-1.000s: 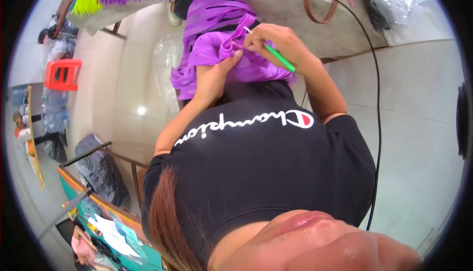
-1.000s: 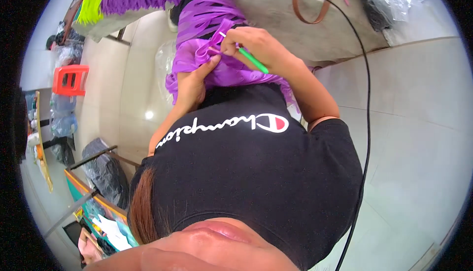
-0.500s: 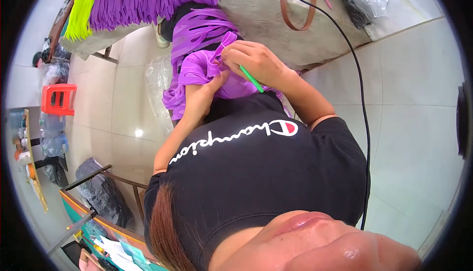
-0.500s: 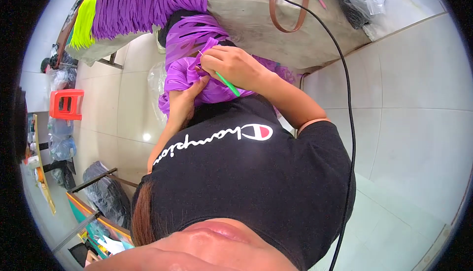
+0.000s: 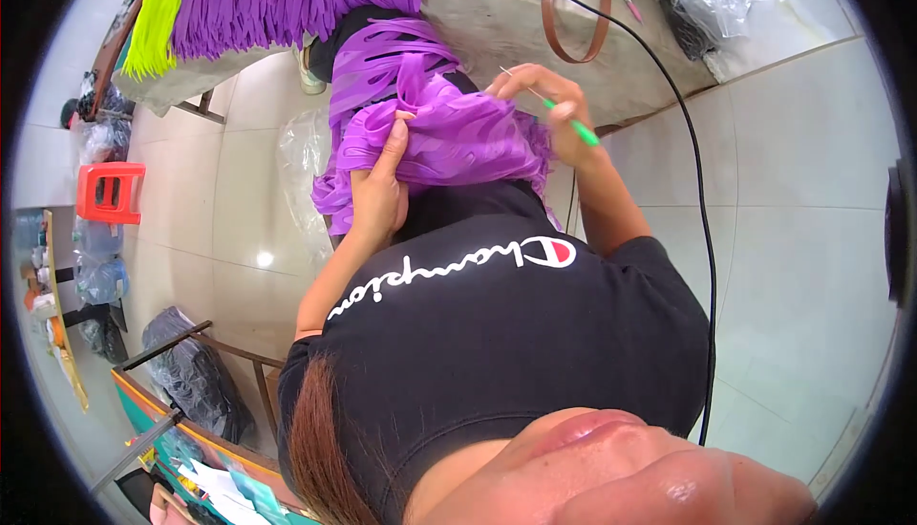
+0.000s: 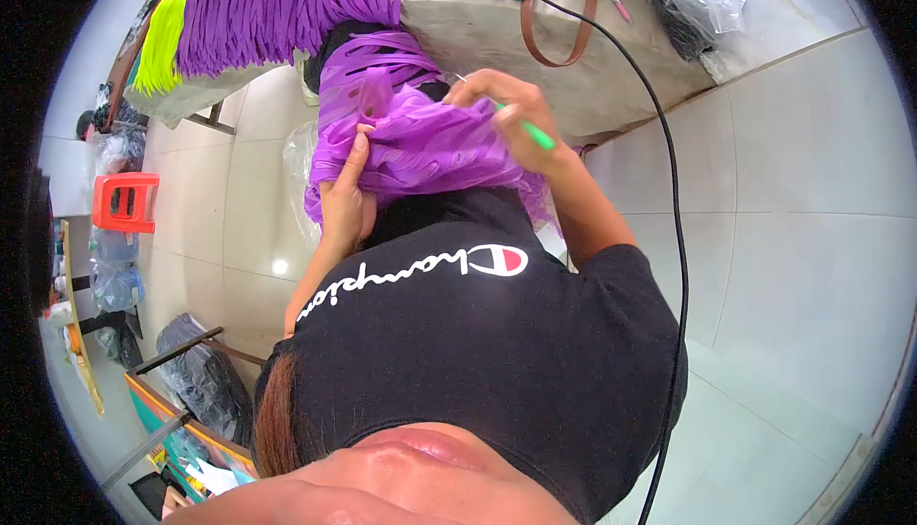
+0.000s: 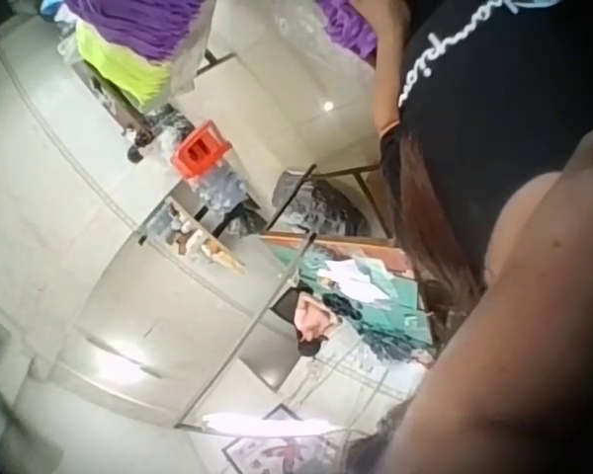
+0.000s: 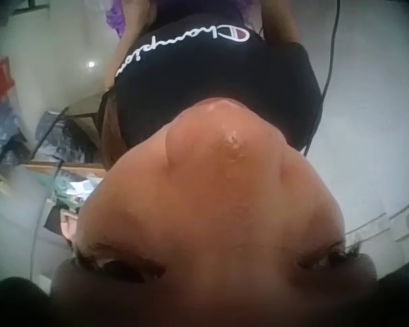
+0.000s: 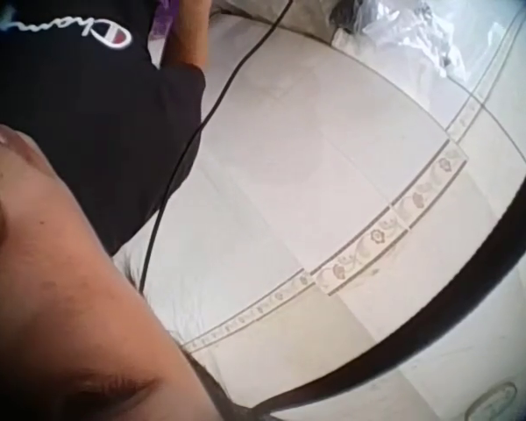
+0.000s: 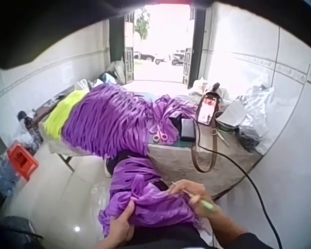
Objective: Using a hook tool to repair or finish threads on a purple fabric garment.
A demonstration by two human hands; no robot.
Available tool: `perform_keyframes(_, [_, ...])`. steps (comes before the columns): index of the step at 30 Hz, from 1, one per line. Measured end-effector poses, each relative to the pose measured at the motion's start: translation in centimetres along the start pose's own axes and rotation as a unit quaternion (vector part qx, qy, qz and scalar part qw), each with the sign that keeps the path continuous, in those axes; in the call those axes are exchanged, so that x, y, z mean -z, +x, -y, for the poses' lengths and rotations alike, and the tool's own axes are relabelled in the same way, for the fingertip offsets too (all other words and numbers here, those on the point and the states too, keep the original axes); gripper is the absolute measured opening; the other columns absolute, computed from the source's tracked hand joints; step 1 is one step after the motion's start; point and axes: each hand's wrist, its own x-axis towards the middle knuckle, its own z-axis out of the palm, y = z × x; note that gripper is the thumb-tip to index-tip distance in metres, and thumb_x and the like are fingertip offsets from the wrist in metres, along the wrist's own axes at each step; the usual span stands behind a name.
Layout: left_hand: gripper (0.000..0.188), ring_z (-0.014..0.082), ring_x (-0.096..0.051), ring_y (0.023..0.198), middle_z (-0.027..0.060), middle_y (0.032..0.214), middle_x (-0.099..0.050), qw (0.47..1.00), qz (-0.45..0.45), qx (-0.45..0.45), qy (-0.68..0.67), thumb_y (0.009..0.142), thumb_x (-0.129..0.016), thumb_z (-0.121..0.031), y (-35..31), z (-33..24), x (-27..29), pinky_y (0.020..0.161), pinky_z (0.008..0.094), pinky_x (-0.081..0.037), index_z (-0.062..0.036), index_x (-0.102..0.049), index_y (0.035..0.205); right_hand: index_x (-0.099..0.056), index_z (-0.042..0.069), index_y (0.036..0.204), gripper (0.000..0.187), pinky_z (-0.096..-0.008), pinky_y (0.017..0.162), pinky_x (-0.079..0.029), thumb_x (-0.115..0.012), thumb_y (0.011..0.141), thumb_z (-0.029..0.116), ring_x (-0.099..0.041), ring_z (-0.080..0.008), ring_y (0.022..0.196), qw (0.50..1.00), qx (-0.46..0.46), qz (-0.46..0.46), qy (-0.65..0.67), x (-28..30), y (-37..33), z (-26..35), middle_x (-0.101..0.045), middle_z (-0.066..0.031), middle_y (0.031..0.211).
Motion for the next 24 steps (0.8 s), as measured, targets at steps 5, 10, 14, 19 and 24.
perform_keyframes(5, [0.017,0.0150,-0.058,0.101,0.0046,0.105,-0.063,0.999,0.023,-0.021,-0.022,0.089,-0.060,-0.003,-1.2,-1.0,-0.3,0.094,0.0309,-0.042,-0.0044,-0.059,0.106,-0.061,-0.001,0.097,0.027,-0.0341,0.090,-0.043,-0.048,0.093,0.023,-0.059,-0.0235,0.099,0.941,0.083,-0.151,-0.292,2.2,-0.3,-0.7,-0.061,-0.0137,0.107])
perform_keyframes(10, [0.019,0.0217,-0.061,0.102,0.0083,0.101,-0.064,0.991,0.132,-0.025,0.000,0.086,-0.062,0.003,-1.6,-1.7,-0.6,0.095,0.0333,-0.042,-0.0036,-0.058,0.103,-0.062,0.000,0.095,0.012,-0.0286,0.072,-0.047,-0.055,0.086,0.005,-0.061,-0.0171,0.078,0.905,0.031,-0.241,-0.348,2.1,6.6,-4.8,-0.065,-0.0061,0.087])
perform_keyframes(14, [0.017,0.0259,-0.060,0.105,0.0131,0.103,-0.065,0.992,0.126,-0.026,0.010,0.087,-0.061,0.002,-1.4,-1.8,-0.6,0.095,0.0345,-0.043,-0.0021,-0.057,0.103,-0.064,0.005,0.091,0.023,-0.0429,0.074,-0.051,-0.063,0.084,0.026,-0.065,-0.0308,0.088,0.838,-0.038,-0.233,-0.492,2.5,14.8,-12.6,-0.065,-0.0162,0.092])
perform_keyframes(19, [0.017,0.0259,-0.061,0.103,0.0177,0.106,-0.065,0.979,0.189,0.028,0.074,0.089,-0.061,-0.007,-1.3,-2.9,-1.1,0.096,0.0364,-0.043,0.0012,-0.058,0.103,-0.069,0.005,0.100,0.028,-0.0401,0.083,-0.053,-0.064,0.083,0.027,-0.064,-0.0320,0.101,0.786,-0.277,-0.063,-0.550,2.6,20.5,-16.0,-0.067,-0.0146,0.106])
perform_keyframes(24, [0.016,0.0228,-0.062,0.099,0.0150,0.101,-0.066,0.986,0.148,0.064,0.039,0.091,-0.059,-0.008,-1.2,-1.8,-0.6,0.091,0.0349,-0.046,-0.0001,-0.059,0.105,-0.068,0.006,0.104,0.027,-0.0396,0.084,-0.053,-0.062,0.081,0.018,-0.063,-0.0322,0.103,0.768,-0.311,-0.059,-0.557,3.2,22.1,-18.0,-0.065,-0.0164,0.110])
